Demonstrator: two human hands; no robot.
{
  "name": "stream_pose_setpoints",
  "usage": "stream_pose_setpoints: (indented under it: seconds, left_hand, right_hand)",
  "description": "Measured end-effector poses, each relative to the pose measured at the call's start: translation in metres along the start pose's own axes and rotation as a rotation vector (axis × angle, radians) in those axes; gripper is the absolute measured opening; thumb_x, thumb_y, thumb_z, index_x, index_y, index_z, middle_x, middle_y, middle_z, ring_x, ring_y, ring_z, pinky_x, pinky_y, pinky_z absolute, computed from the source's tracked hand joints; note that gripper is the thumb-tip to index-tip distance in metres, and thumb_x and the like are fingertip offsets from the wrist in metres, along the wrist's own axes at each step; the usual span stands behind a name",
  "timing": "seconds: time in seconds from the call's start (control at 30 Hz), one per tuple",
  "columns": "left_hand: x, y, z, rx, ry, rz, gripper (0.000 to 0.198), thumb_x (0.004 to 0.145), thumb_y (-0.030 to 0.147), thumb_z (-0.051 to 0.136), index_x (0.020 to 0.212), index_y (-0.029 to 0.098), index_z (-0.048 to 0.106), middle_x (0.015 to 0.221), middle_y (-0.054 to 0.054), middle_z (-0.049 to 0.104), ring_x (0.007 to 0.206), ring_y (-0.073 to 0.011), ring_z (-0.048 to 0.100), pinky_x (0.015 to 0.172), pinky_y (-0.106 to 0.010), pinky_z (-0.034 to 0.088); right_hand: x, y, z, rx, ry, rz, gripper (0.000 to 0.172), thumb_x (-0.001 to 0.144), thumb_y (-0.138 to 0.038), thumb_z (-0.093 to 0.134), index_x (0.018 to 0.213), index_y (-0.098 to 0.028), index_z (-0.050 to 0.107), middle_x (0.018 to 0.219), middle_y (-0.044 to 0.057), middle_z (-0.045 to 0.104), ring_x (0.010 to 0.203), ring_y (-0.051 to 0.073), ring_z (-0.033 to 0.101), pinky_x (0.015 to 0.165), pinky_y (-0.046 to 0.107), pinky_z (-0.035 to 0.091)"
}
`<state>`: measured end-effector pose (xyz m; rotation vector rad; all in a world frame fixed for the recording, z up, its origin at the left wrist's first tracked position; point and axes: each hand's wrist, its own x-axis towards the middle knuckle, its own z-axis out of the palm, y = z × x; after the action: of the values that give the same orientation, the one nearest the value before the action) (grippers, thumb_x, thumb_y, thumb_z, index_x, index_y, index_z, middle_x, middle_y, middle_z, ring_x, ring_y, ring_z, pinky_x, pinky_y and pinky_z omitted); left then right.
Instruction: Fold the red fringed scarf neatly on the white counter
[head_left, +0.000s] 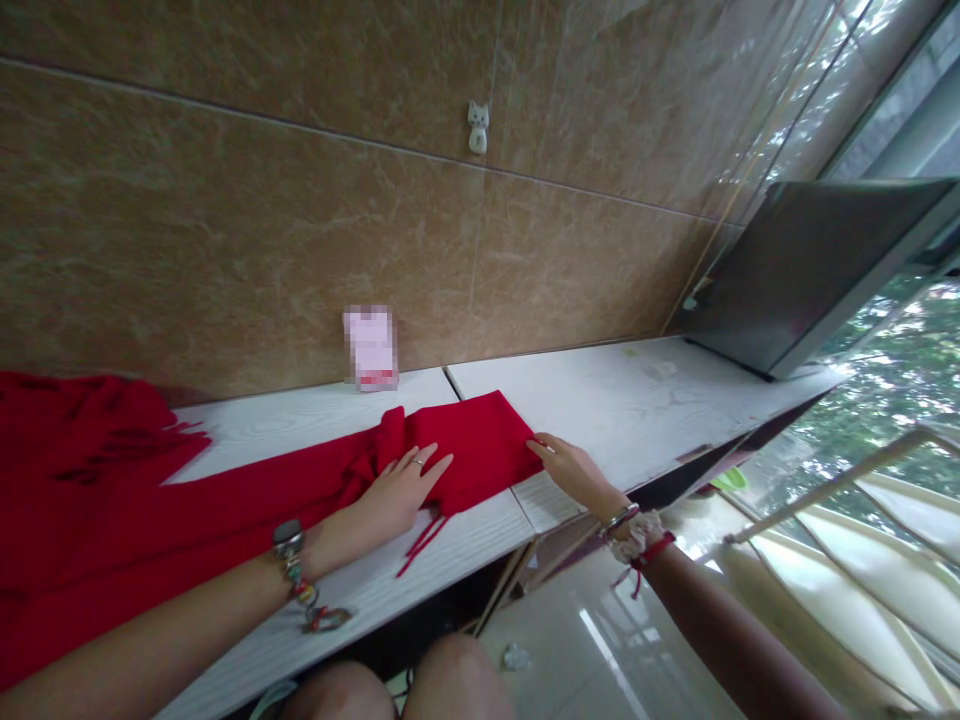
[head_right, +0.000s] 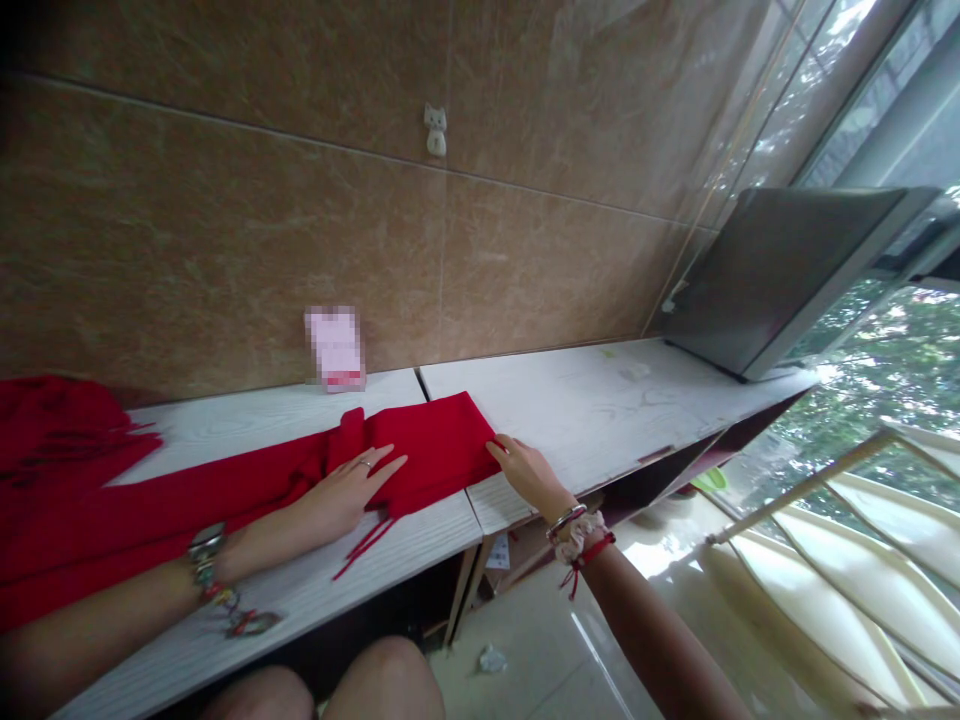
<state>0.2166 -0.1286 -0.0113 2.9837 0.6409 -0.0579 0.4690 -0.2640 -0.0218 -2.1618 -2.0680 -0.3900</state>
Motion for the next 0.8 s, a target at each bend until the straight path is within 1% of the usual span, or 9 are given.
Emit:
stream_pose_setpoints:
  seconds: [0.17,0.23,0.33,0.43,0.5,0.6,0.7,0.73,0.8]
  left_hand:
    - [-0.001,0.0,-0.013,0.047,0.092,0.062,0.057,0.074,-0.005,0.032,0.126,0.017,0.042,0.135,-0.01,0.04,0.123,-0.0187,0.036,0.1,-0.032,0.032]
    - [-0.006,0.002,-0.017,0.069,0.095,0.101,0.056,0.076,-0.004,0.032,0.126,0.019,0.043,0.133,-0.008,0.043,0.121,-0.0173,0.038,0.099,-0.032,0.032]
    - [-0.014,0.005,-0.012,0.061,0.038,0.167,0.053,0.078,0.0,0.034,0.126,0.022,0.042,0.133,-0.006,0.043,0.123,-0.0166,0.036,0.101,-0.032,0.029]
    - [-0.018,0.007,-0.004,0.028,-0.043,0.15,0.051,0.08,0.002,0.033,0.127,0.019,0.041,0.135,-0.007,0.04,0.125,-0.0172,0.033,0.102,-0.033,0.028]
    - [-0.016,0.006,-0.005,0.003,-0.039,0.124,0.056,0.076,-0.001,0.033,0.128,0.018,0.04,0.136,-0.007,0.039,0.125,-0.0165,0.033,0.102,-0.031,0.028]
    - [-0.014,0.003,-0.015,-0.001,0.024,0.1,0.063,0.07,-0.003,0.037,0.128,0.018,0.04,0.135,-0.007,0.04,0.124,-0.0169,0.034,0.103,-0.031,0.028]
    - [-0.017,0.004,-0.021,0.01,0.03,0.124,0.06,0.072,-0.001,0.04,0.128,0.02,0.041,0.136,-0.007,0.038,0.125,-0.0196,0.033,0.103,-0.034,0.027]
    - [-0.02,0.005,-0.02,0.001,0.013,0.143,0.059,0.074,0.0,0.039,0.129,0.021,0.04,0.137,-0.007,0.037,0.126,-0.0197,0.031,0.103,-0.034,0.027]
    - [-0.026,0.008,-0.015,-0.02,-0.035,0.172,0.057,0.078,0.0,0.035,0.129,0.023,0.039,0.138,-0.006,0.035,0.127,-0.02,0.029,0.102,-0.036,0.029]
  right_hand:
    - [-0.002,0.006,-0.006,-0.004,0.061,0.044,0.031,0.08,-0.005,0.038,0.098,-0.016,0.062,0.09,0.009,0.065,0.078,0.016,0.061,0.068,0.026,0.05]
    - [-0.004,0.01,-0.008,0.027,0.098,0.046,0.03,0.08,-0.006,0.04,0.098,-0.016,0.062,0.091,0.009,0.065,0.079,0.016,0.061,0.071,0.026,0.05]
    - [-0.008,0.011,-0.009,0.077,0.104,0.0,0.032,0.078,-0.006,0.039,0.1,-0.016,0.06,0.1,0.008,0.064,0.086,0.016,0.06,0.076,0.027,0.05]
    - [-0.012,0.008,-0.005,0.103,0.082,-0.041,0.037,0.076,-0.004,0.038,0.105,-0.016,0.059,0.106,0.009,0.061,0.093,0.017,0.059,0.079,0.03,0.049]
    - [-0.013,0.005,-0.004,0.15,0.099,-0.038,0.038,0.076,-0.004,0.037,0.104,-0.015,0.06,0.103,0.01,0.062,0.091,0.017,0.059,0.079,0.031,0.049]
    - [-0.012,0.001,-0.006,0.285,0.193,0.016,0.036,0.073,-0.003,0.037,0.096,-0.015,0.063,0.092,0.009,0.063,0.082,0.016,0.06,0.075,0.029,0.05]
    - [-0.012,-0.002,-0.01,0.406,0.297,0.133,0.036,0.069,-0.002,0.039,0.087,-0.018,0.065,0.086,0.006,0.062,0.074,0.014,0.059,0.067,0.027,0.049]
    - [-0.013,-0.003,-0.01,0.431,0.3,0.178,0.036,0.066,-0.001,0.04,0.085,-0.018,0.065,0.085,0.006,0.062,0.072,0.014,0.058,0.065,0.026,0.049]
    - [-0.016,-0.005,-0.009,0.476,0.243,0.263,0.037,0.062,0.0,0.042,0.083,-0.018,0.065,0.082,0.005,0.061,0.068,0.013,0.057,0.063,0.025,0.049]
